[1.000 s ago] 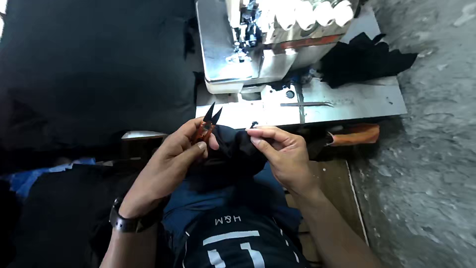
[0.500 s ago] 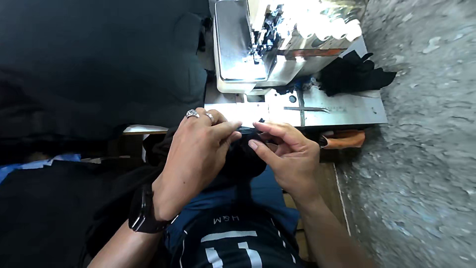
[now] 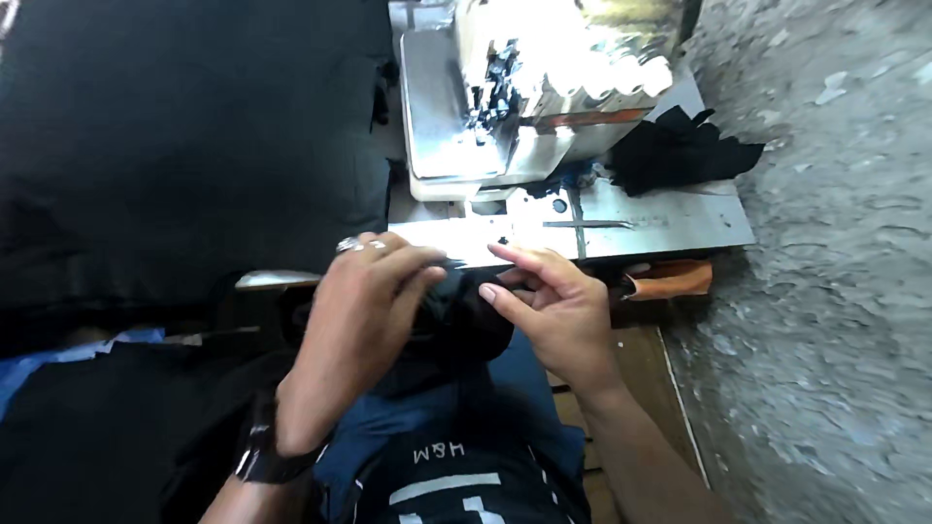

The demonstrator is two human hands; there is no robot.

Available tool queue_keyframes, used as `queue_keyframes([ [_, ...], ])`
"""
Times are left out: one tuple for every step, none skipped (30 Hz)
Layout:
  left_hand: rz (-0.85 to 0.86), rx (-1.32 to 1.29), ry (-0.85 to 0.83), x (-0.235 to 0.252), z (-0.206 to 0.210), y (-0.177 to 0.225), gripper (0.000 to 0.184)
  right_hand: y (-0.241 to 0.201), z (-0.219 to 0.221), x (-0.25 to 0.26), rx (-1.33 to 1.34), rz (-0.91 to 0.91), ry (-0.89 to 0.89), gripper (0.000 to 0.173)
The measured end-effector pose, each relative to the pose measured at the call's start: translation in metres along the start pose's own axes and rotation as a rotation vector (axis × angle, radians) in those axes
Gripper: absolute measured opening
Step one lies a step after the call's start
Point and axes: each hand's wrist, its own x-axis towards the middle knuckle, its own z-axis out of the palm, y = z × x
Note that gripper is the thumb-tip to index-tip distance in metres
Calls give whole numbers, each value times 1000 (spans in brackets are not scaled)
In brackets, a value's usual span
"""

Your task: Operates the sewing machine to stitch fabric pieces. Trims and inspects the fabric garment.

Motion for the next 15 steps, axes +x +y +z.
queue_keyframes([
  [-29, -4, 41, 1, -5, -3, 26, 6, -5, 13, -24, 45, -3, 48],
  [-61, 0, 77, 2, -8, -4, 28, 14, -11, 27, -18, 125, -20, 56],
  [-93, 10, 107, 3, -8, -3, 30, 25, -18, 38, 14, 224, -59, 68],
  [-117, 14, 124, 3, -7, 0, 32, 35, -25, 42, 57, 314, -106, 78],
  [-124, 16, 130, 4, -6, 5, 33, 41, -32, 39, 102, 379, -139, 79],
  [-113, 12, 128, 8, -3, 8, 33, 41, -39, 33, 156, 420, -164, 75],
  [-102, -10, 100, 10, 4, 11, 33, 38, -49, 22, 241, 452, -196, 64],
  [-87, -46, 49, 12, 16, 14, 32, 34, -61, 6, 343, 470, -215, 49],
  [-62, -88, -12, 16, 32, 15, 31, 33, -76, -6, 431, 480, -197, 38],
  [-35, -126, -73, 24, 52, 17, 30, 34, -89, -14, 485, 497, -133, 31],
  [-20, -156, -141, 32, 72, 19, 30, 40, -99, -20, 498, 529, -36, 24],
  [-18, -178, -206, 42, 92, 22, 32, 52, -105, -27, 464, 573, 59, 20],
  [-19, -183, -259, 53, 112, 25, 33, 70, -106, -36, 388, 619, 144, 20],
  [-20, -175, -296, 63, 131, 27, 34, 91, -104, -47, 276, 649, 206, 22],
  [-17, -164, -315, 74, 147, 28, 35, 112, -102, -60, 156, 662, 247, 24],
])
